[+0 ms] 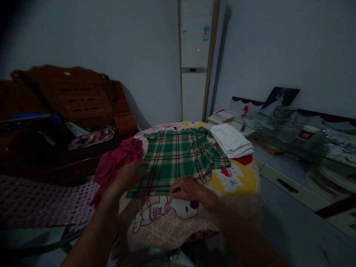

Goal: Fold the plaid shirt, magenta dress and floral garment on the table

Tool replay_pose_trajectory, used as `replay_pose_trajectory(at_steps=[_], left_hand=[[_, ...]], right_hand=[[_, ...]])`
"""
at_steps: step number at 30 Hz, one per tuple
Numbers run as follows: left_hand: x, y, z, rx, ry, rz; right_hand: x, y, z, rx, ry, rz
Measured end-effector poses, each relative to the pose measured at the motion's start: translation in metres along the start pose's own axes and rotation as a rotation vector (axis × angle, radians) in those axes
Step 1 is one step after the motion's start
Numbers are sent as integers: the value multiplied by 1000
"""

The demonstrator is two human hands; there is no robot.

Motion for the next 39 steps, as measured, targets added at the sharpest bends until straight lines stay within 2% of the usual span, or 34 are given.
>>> replay_pose_trajectory(at_steps=[2,4,6,8,10,12,15,16,17,19,21,25,27,29,33,35,39], left_hand=[[-28,-9,-26,114,-182,-7],[-56,-27,-54,165,-335,23],[-79,-51,-77,210,-436,47],[-93,-79,-92,262,-529,68],[-99,-106,-95,298,-591,75],[-99,-127,-91,314,-617,44],[-97,-142,-83,310,-624,24],[-97,-143,-81,307,-623,24],[-97,-144,-80,304,-622,24],[-98,-144,-81,301,-619,23],[-99,-144,-82,304,-618,11],[-99,-146,-84,313,-624,-10],[-99,-145,-84,313,-622,-3],[-99,-144,-84,317,-621,1],[-101,-146,-83,320,-622,-2],[-101,-147,-83,323,-629,-8],[-101,-148,-82,328,-628,-17]], right_hand=[[1,-1,-3,-68,-10,-2],[1,-3,-6,-112,-22,-16],[1,-4,-10,-133,-73,-55],[3,1,-17,-147,-177,-157],[8,15,-25,-138,-301,-363],[20,37,-37,-59,-443,-643],[51,73,-58,224,-796,-1044],[62,83,-65,319,-923,-1110],[73,90,-72,393,-1040,-1131],[89,97,-83,493,-1219,-1090],[96,97,-91,558,-1315,-1002],[92,87,-97,609,-1343,-864],[88,85,-99,575,-1287,-892],[89,88,-101,512,-1216,-1067],[104,96,-109,356,-1105,-1578],[111,99,-115,282,-1067,-1688],[119,101,-126,146,-1079,-1749]])
Point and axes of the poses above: each hand's wrist, its own x-axis away from the middle knuckle, its own y-axis out of the back of the hand, z = x × y, the point moved 1 cm from there along -x, towards the middle knuckle, and after that the axes turned 2 degrees about -y, right-handed, at the moved point
